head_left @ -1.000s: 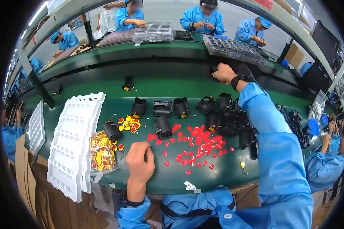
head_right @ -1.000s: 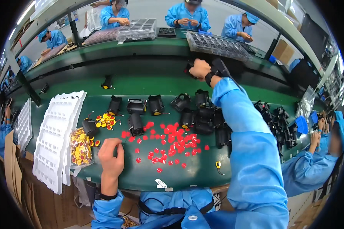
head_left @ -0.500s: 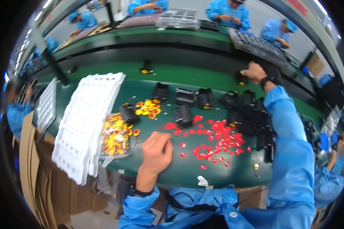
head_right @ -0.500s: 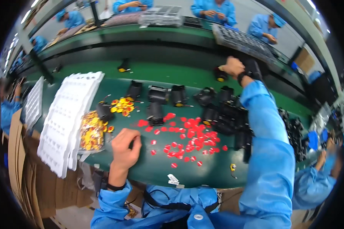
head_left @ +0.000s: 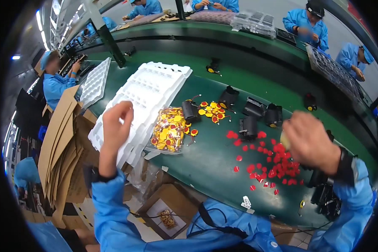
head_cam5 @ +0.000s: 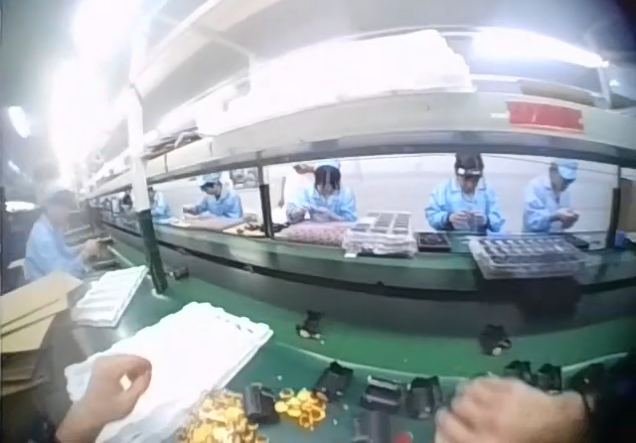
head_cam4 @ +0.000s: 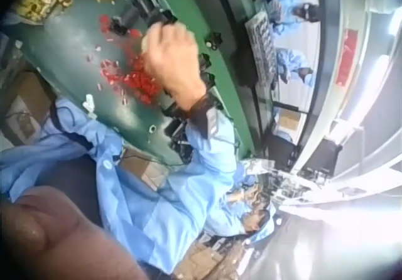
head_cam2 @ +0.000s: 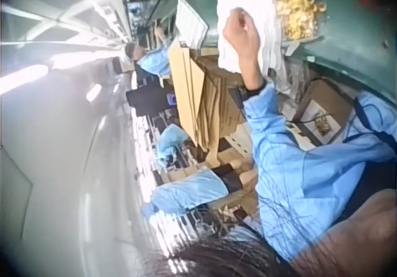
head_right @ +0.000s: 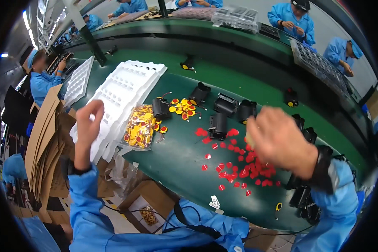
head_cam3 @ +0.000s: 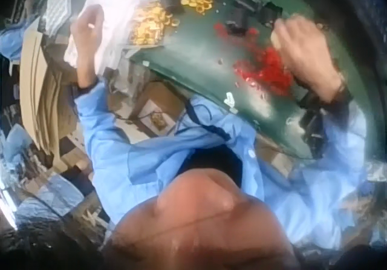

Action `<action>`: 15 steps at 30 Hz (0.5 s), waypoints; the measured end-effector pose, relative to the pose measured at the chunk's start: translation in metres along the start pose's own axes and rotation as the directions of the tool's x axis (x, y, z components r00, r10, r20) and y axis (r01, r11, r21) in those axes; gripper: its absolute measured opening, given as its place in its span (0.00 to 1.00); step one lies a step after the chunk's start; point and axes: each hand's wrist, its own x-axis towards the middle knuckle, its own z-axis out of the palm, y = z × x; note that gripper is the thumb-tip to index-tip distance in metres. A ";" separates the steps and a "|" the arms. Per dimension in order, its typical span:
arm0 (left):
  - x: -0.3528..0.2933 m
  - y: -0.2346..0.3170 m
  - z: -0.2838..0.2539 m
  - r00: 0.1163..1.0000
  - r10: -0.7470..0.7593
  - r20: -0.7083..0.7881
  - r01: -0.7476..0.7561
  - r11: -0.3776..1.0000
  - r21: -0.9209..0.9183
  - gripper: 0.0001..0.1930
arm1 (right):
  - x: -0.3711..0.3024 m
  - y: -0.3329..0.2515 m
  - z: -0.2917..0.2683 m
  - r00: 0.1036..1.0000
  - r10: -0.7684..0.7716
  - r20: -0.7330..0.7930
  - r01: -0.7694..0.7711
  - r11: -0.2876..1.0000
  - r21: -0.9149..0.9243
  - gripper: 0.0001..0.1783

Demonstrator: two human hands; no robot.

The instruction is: Assembling small plastic and rubber components at a factory assembly line workbench.

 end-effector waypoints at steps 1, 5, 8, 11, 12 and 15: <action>0.011 -0.023 -0.002 0.992 -0.074 0.102 0.069 0.996 0.053 0.09 | 0.003 -0.011 -0.010 0.993 -0.116 0.023 0.117 0.993 -0.015 0.18; 0.041 -0.092 0.019 0.974 -0.181 0.133 0.149 0.964 0.219 0.17 | -0.005 -0.037 -0.029 0.984 -0.171 0.057 0.169 0.985 0.034 0.21; 0.050 -0.134 0.033 0.954 -0.217 0.208 0.165 0.956 0.241 0.21 | -0.011 -0.034 -0.038 0.992 -0.098 0.085 0.076 0.971 0.225 0.25; 0.076 -0.146 0.075 0.969 -0.005 0.245 -0.035 0.987 0.156 0.23 | -0.022 -0.034 -0.052 0.990 -0.024 0.136 -0.011 0.969 0.248 0.29; 0.080 -0.145 0.087 0.951 -0.025 0.307 -0.038 0.979 0.199 0.25 | -0.023 -0.035 -0.052 0.992 -0.028 0.124 -0.002 0.973 0.233 0.29; 0.080 -0.128 0.111 0.904 -0.101 0.416 -0.063 0.930 0.362 0.26 | -0.027 -0.044 -0.063 0.985 0.002 0.171 -0.042 0.973 0.228 0.29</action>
